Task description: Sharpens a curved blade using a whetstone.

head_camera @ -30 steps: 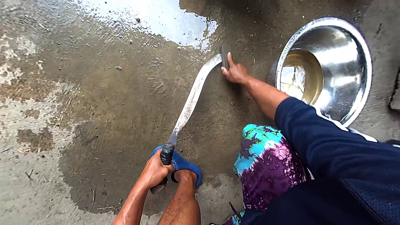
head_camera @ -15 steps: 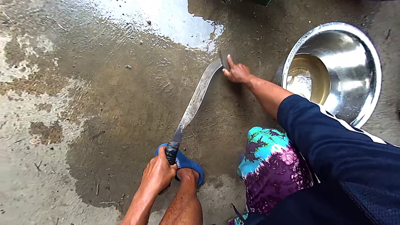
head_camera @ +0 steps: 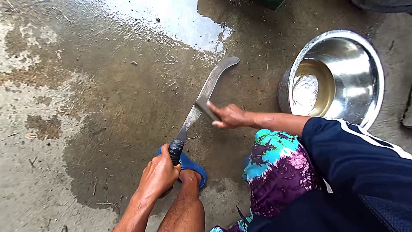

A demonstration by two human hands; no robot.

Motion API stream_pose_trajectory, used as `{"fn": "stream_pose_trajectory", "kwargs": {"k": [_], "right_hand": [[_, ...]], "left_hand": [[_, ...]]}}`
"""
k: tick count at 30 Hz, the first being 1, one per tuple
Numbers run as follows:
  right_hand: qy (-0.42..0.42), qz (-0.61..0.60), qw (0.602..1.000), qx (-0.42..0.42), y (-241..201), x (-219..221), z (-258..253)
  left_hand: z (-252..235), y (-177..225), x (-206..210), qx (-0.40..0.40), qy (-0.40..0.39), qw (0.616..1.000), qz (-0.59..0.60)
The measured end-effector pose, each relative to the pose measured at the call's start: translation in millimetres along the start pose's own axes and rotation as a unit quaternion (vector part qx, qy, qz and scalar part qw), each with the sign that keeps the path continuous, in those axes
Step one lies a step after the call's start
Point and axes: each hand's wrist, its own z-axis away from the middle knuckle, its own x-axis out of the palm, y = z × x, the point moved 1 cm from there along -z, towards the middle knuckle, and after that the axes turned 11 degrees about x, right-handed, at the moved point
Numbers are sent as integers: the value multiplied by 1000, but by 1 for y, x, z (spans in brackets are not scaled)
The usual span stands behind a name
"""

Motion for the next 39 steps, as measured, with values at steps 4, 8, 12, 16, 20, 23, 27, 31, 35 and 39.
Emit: {"fn": "stream_pose_trajectory", "kwargs": {"k": [4, 8, 12, 16, 20, 23, 27, 31, 35, 39], "right_hand": [[-3, 0, 997, 76, 32, -20, -32], [15, -4, 999, 31, 12, -9, -11], [-8, 22, 999, -47, 6, 4, -8], [9, 25, 998, 57, 7, -10, -22], [-34, 31, 992, -118, -27, 4, 8], [10, 27, 1000, -5, 1, -11, -36], [12, 22, 999, 46, -18, -17, -21], [2, 26, 999, -22, -11, -11, -17], [55, -21, 976, 211, 53, -48, -69], [38, -12, 997, 68, 14, -21, -28]], "left_hand": [[-2, -3, 2, -8, 0, 1000, 0], [-4, -6, -2, -1, -4, 1000, 10], [-7, -6, 1, -4, -6, 1000, 14], [-7, -9, 0, -4, -8, 1000, 11], [-1, 0, 0, -9, 2, 1000, 0], [-1, 2, -1, -18, 11, 999, -42], [1, 5, 2, -16, 18, 999, -38], [5, 9, 4, -18, 15, 999, -40], [7, 10, 5, -11, 23, 998, -49], [8, 10, 3, -11, 16, 999, -45]]}}
